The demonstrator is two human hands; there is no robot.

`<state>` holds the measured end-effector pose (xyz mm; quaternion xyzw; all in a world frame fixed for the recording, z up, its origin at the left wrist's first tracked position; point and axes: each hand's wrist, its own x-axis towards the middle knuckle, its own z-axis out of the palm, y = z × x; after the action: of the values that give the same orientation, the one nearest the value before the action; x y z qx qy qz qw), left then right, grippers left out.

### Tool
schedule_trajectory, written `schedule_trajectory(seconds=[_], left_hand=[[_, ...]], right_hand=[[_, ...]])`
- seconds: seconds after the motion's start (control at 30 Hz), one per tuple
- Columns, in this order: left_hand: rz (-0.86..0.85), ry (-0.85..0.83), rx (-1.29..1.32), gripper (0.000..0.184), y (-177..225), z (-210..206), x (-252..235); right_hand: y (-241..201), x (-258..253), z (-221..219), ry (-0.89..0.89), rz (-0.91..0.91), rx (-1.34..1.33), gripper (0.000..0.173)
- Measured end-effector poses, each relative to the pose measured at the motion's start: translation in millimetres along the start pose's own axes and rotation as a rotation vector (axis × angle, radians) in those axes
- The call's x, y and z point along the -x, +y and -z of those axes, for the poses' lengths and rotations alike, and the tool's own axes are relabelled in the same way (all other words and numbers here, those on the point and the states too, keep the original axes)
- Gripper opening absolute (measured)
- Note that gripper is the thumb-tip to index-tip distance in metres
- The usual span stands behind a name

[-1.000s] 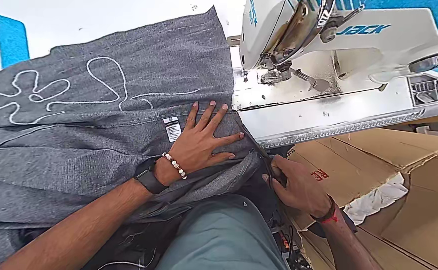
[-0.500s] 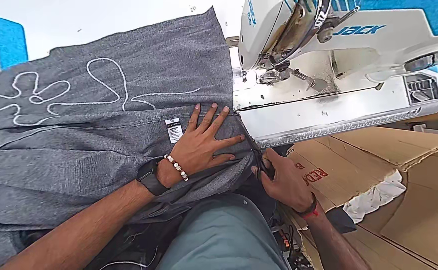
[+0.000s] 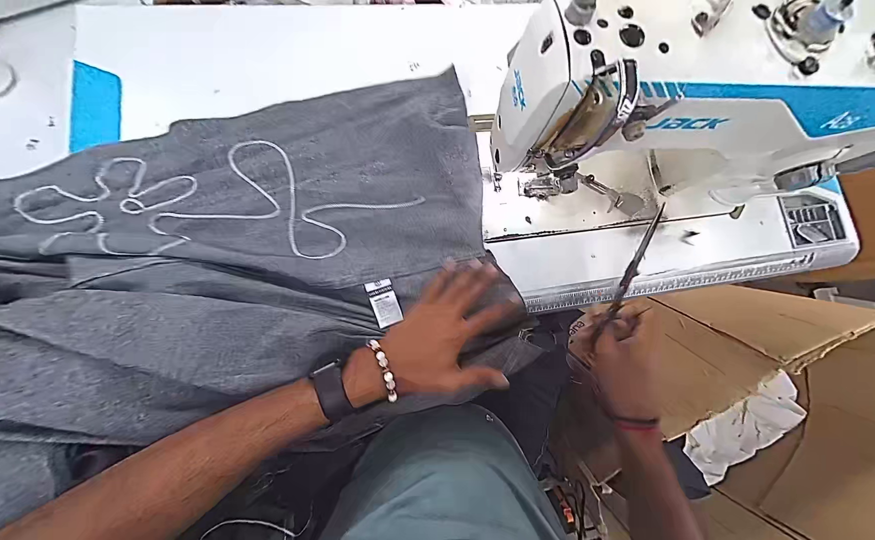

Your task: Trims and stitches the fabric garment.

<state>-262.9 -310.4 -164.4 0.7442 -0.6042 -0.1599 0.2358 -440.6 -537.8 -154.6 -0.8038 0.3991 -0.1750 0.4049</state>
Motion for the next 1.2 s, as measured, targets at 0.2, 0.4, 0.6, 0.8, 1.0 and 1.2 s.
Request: schedule_trajectory(seconds=[0.2,0.4,0.6,0.8,1.0,1.2], left_hand=[[0.106,0.116,0.313,0.028,2,91,-55],[0.475,0.375,-0.190,0.028,-146,174,-140],[0.482,0.349,-0.350,0.068,-215,132,-131],[0.554,0.376,-0.274,0.061,-104,55,-19],[0.472,0.405,-0.222,0.054,-78,37,-11],[0.366,0.409,-0.095,0.045,-77,35,-14]], right_hand=[[-40,-122,77,-0.170,-0.124,0.863,0.024],[-107,-56,12,-0.189,0.495,0.672,0.046],[-20,41,-124,-0.230,1.228,0.382,0.038],[17,60,-156,-0.652,0.695,0.555,0.021],[-69,37,-151,-1.171,0.187,0.712,0.035],[-83,5,-72,-0.197,0.367,0.169,0.028]])
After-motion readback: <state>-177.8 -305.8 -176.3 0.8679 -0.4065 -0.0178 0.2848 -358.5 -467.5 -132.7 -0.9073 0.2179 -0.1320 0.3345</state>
